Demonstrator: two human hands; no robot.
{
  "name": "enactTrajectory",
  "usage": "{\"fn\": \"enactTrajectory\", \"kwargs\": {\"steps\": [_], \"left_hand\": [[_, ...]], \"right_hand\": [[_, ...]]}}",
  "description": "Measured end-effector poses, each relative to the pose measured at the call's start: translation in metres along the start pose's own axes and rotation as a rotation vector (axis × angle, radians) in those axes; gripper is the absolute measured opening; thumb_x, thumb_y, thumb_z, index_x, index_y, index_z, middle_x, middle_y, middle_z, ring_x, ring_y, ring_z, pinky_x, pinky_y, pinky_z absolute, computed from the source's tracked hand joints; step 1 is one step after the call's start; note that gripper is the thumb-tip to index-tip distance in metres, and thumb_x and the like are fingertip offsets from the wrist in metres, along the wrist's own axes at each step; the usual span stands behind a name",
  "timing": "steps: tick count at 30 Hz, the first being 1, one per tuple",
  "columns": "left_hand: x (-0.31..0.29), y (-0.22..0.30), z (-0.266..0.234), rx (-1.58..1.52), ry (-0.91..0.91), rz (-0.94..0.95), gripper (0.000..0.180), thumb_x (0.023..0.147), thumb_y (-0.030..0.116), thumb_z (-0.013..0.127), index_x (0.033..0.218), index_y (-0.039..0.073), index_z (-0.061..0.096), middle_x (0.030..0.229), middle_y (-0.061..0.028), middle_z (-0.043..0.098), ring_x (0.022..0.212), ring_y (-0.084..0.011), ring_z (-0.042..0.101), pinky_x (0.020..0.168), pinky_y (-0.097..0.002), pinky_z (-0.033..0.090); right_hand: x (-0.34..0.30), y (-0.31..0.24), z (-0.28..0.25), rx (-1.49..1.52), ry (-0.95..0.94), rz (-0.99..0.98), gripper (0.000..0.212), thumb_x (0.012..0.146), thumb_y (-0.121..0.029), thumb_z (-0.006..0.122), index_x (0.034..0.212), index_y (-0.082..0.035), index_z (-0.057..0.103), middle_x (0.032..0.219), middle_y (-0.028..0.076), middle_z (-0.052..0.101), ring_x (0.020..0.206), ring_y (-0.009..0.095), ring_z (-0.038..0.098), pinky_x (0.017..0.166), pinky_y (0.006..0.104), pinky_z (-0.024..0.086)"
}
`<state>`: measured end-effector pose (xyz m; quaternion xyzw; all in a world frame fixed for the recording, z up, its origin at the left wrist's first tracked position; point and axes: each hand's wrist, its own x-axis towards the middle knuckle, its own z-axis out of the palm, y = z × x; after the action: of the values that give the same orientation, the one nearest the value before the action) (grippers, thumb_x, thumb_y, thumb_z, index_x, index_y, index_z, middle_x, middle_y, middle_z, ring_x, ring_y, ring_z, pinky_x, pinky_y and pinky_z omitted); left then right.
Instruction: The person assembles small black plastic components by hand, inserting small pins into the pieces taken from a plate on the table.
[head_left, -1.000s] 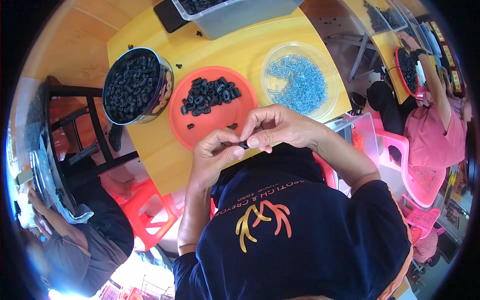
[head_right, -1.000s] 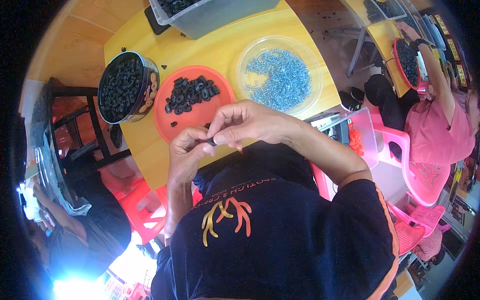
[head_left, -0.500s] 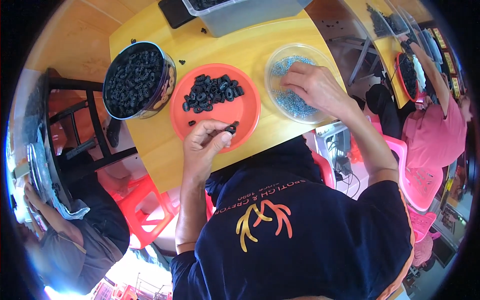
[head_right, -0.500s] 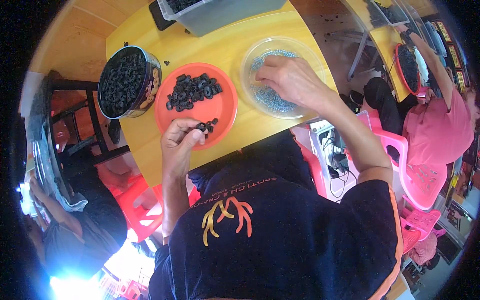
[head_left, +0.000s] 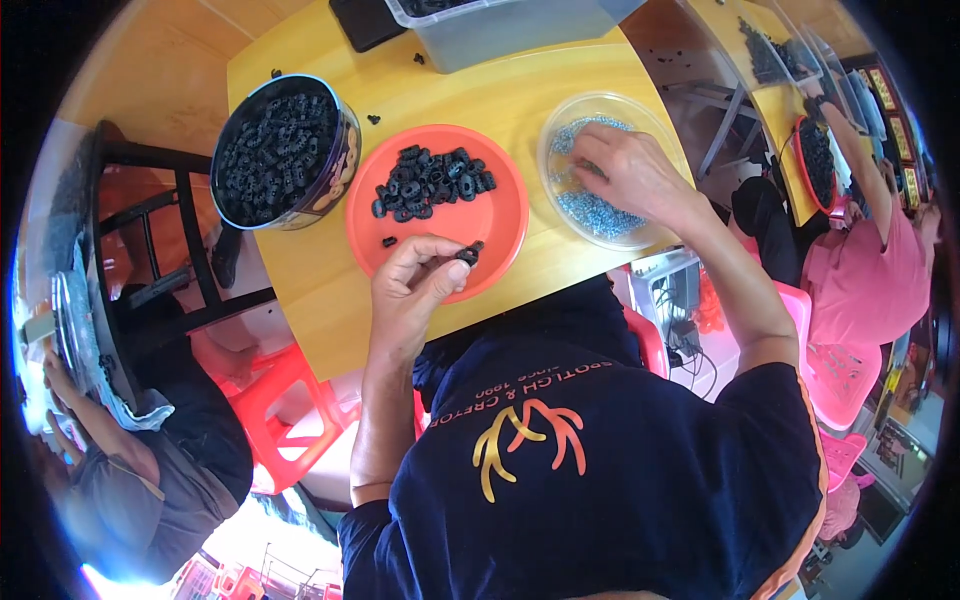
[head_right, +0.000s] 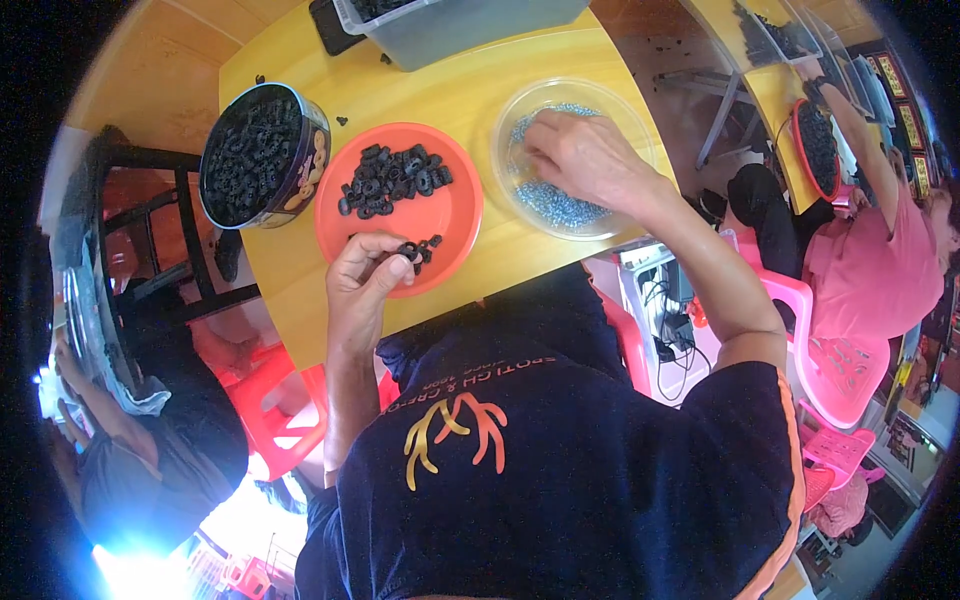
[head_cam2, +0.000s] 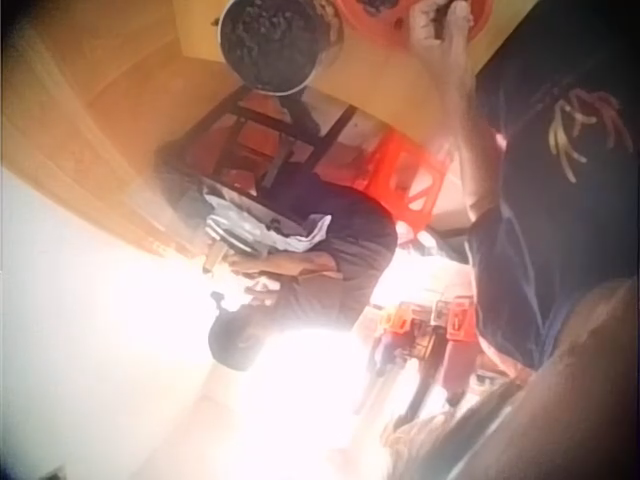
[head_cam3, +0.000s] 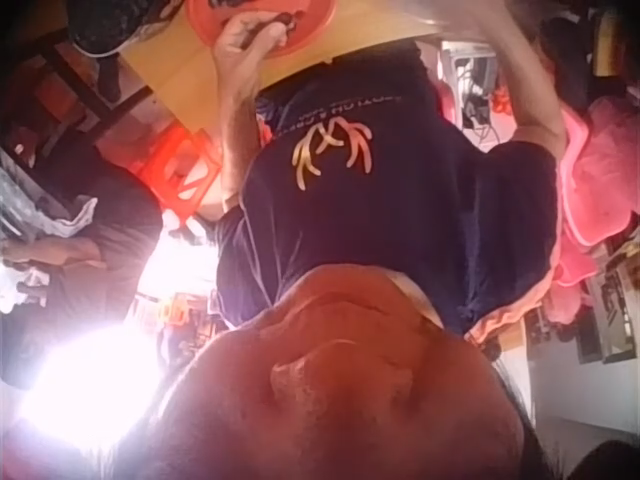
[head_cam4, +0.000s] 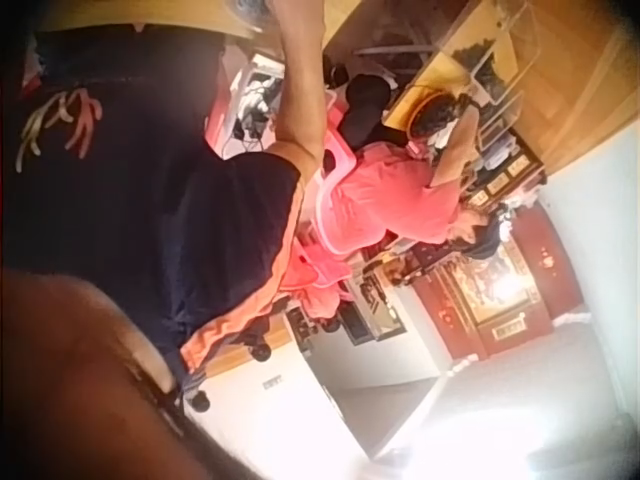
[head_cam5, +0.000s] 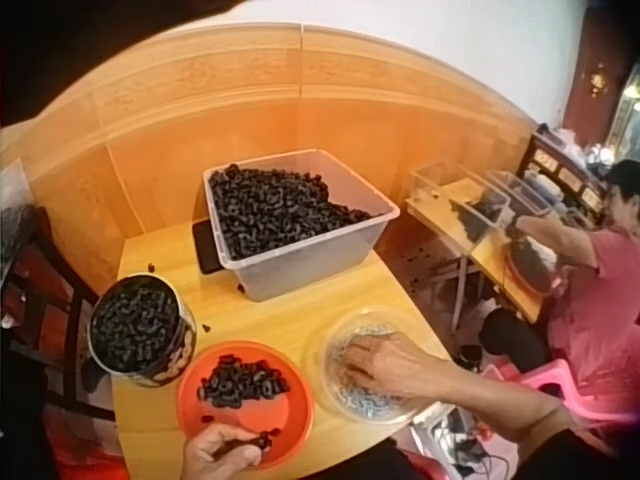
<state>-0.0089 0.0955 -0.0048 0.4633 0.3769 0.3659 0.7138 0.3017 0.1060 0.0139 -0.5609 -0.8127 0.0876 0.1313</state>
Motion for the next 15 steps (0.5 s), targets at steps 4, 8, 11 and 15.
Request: {"fn": "enactTrajectory", "kwargs": {"steps": [4,8,11,15], "left_hand": [[0.003,-0.001,0.001,-0.001,-0.022,-0.008,0.013,0.087,0.005,0.067,0.099,0.001,0.062,0.088,-0.0046,0.066,0.075,-0.0089,0.059,0.071,-0.0237,0.049],[0.006,-0.001,0.004,-0.032,-0.038,-0.015,0.013,0.088,0.005,0.066,0.099,0.001,0.062,0.089,-0.0055,0.067,0.075,-0.0092,0.060,0.071,-0.0238,0.050],[0.010,-0.002,0.007,-0.046,-0.046,-0.003,0.013,0.088,0.006,0.066,0.099,0.001,0.062,0.089,-0.0053,0.067,0.075,-0.0089,0.059,0.070,-0.0236,0.050],[0.015,0.000,0.015,-0.045,-0.076,-0.001,0.013,0.089,0.007,0.066,0.100,0.002,0.062,0.089,-0.0049,0.067,0.075,-0.0084,0.059,0.070,-0.0235,0.049]], "right_hand": [[-0.006,0.000,-0.002,0.162,0.008,0.123,0.013,0.079,-0.010,0.065,0.087,-0.001,0.061,0.082,0.013,0.061,0.070,0.028,0.062,0.065,0.0373,0.050],[-0.006,-0.010,-0.011,0.345,-0.005,0.249,0.012,0.079,-0.006,0.066,0.087,0.000,0.060,0.076,0.011,0.061,0.066,0.022,0.061,0.064,0.0321,0.049],[-0.008,-0.013,-0.011,0.483,0.031,0.283,0.011,0.080,-0.003,0.066,0.089,0.000,0.062,0.074,0.010,0.060,0.066,0.017,0.060,0.064,0.0295,0.049],[-0.012,-0.005,-0.010,0.375,0.029,0.191,0.009,0.085,-0.003,0.064,0.094,0.000,0.064,0.081,0.006,0.060,0.072,0.011,0.059,0.068,0.0266,0.048]]}}
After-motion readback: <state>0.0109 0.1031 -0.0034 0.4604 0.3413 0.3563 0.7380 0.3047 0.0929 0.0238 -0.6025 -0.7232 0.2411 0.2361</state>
